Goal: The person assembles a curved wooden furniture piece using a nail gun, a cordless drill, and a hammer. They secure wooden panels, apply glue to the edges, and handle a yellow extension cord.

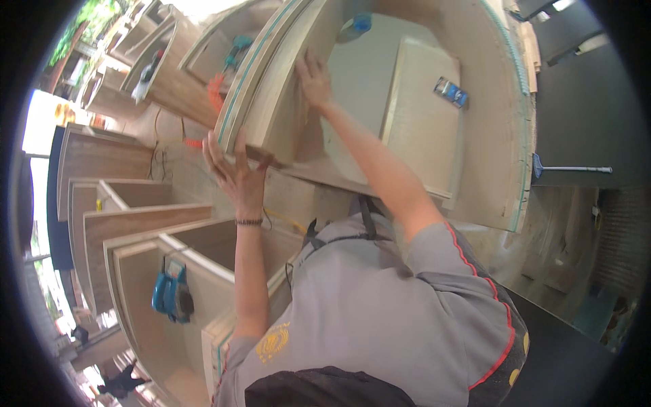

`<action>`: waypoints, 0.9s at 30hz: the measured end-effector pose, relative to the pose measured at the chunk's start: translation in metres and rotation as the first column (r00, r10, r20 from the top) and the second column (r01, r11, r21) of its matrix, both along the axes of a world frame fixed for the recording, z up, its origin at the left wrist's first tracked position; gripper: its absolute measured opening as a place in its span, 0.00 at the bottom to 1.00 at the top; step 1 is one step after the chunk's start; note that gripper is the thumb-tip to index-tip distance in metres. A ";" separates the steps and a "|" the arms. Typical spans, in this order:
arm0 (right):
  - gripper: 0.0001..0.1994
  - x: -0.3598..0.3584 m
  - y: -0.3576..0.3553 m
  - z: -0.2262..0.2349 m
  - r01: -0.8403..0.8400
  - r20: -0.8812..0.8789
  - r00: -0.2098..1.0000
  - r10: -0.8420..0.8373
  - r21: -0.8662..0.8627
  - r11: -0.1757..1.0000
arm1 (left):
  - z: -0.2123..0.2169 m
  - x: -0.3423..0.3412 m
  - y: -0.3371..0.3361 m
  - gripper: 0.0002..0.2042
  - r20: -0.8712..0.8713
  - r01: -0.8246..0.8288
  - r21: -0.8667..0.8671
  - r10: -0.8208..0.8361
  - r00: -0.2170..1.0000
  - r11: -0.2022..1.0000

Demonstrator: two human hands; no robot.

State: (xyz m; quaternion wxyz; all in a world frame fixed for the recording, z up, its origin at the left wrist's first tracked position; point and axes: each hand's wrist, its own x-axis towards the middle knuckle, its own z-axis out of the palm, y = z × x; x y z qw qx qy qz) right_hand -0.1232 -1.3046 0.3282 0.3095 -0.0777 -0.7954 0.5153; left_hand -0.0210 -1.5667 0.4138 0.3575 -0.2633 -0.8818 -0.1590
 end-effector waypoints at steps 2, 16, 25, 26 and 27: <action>0.38 0.006 -0.008 0.004 -0.026 0.025 0.999 0.028 -0.077 0.997 | -0.005 -0.001 -0.005 0.46 -0.008 -0.006 -0.014 0.006 1.000 1.000; 0.42 0.017 0.001 -0.001 -0.115 0.017 0.993 0.115 -0.010 0.993 | -0.053 0.066 0.042 0.31 0.453 -0.253 0.653 -0.100 0.886 0.714; 0.45 0.020 0.013 0.002 -0.175 0.009 0.985 0.175 -0.020 0.984 | -0.070 0.053 0.089 0.31 0.660 -0.570 0.683 -0.051 0.750 0.458; 0.45 0.021 0.014 0.006 -0.174 -0.008 0.985 0.174 -0.034 0.984 | -0.073 0.052 0.089 0.31 0.695 -0.592 0.673 -0.105 0.711 0.442; 0.44 0.022 0.013 0.010 -0.174 -0.024 0.985 0.173 -0.048 0.984 | -0.076 0.051 0.087 0.32 0.725 -0.615 0.663 -0.160 0.670 0.428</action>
